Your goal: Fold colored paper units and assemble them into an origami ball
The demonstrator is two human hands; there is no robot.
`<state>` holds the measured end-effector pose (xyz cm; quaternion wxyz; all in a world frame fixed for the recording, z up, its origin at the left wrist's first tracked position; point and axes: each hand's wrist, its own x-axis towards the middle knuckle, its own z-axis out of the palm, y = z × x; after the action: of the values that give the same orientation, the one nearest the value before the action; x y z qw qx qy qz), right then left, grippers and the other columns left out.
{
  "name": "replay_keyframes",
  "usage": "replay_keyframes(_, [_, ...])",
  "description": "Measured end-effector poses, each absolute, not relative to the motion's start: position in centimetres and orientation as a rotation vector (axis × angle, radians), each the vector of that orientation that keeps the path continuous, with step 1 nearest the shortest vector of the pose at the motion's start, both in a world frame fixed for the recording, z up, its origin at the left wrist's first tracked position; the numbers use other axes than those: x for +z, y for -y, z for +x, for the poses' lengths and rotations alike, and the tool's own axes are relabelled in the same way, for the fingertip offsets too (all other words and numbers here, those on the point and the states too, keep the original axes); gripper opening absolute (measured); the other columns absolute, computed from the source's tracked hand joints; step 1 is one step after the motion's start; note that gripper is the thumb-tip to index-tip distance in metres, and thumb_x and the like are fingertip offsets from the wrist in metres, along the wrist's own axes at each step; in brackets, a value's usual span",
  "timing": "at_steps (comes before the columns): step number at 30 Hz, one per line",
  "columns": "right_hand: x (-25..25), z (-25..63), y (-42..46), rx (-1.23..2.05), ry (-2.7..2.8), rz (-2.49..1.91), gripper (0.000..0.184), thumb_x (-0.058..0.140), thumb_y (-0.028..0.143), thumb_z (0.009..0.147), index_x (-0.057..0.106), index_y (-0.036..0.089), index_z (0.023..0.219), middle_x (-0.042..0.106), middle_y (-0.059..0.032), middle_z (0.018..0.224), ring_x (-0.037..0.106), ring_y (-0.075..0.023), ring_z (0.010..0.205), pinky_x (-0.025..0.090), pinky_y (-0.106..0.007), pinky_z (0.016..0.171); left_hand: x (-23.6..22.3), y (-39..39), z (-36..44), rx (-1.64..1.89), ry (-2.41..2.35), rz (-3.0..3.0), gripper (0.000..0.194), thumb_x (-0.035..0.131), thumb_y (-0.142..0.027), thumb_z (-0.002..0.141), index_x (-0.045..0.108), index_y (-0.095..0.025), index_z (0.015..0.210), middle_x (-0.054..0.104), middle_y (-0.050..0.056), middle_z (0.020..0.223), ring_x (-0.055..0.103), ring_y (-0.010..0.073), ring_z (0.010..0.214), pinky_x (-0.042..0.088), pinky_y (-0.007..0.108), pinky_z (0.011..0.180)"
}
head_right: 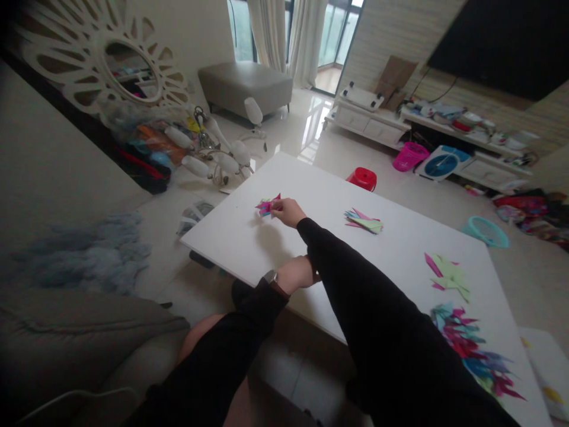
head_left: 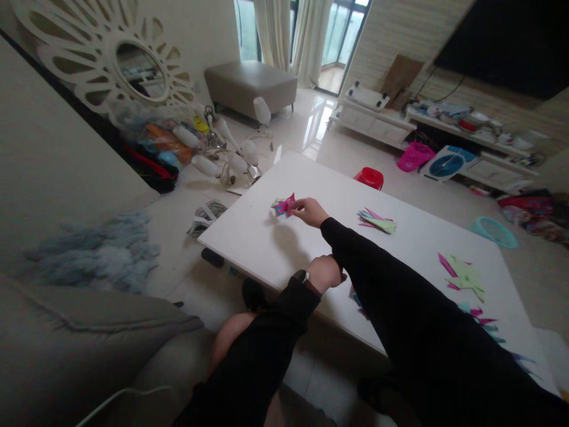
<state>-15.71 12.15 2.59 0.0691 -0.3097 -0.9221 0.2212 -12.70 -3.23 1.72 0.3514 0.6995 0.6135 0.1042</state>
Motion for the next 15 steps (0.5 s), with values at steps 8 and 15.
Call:
replay_keyframes(8, [4.0, 11.1, -4.4, 0.928, 1.729, -1.275, 0.027, 0.083, 0.046, 0.073, 0.076, 0.021, 0.080, 0.075, -0.0050, 0.075, 0.068, -0.0210, 0.068, 0.055, -0.036, 0.065, 2.7, 3.9, -9.5, 0.120, -1.512, 1.953, 0.036, 0.057, -0.030, 0.092, 0.071, -0.016, 0.122, 0.072, 0.019, 0.122, 0.069, 0.0335, 0.112, 0.054, 0.042, 0.091])
replay_keyframes(15, [0.8, 24.0, 2.9, 0.899, 1.125, -1.328, 0.038, 0.092, 0.035, 0.057, 0.064, 0.025, 0.081, 0.066, 0.0025, 0.073, 0.068, -0.0182, 0.068, 0.055, -0.031, 0.059, 0.7, 2.8, -4.4, 0.490, -1.429, 1.879, 0.021, 0.059, -0.023, 0.087, 0.075, -0.019, 0.100, 0.076, 0.011, 0.103, 0.071, 0.0258, 0.097, 0.053, 0.035, 0.087])
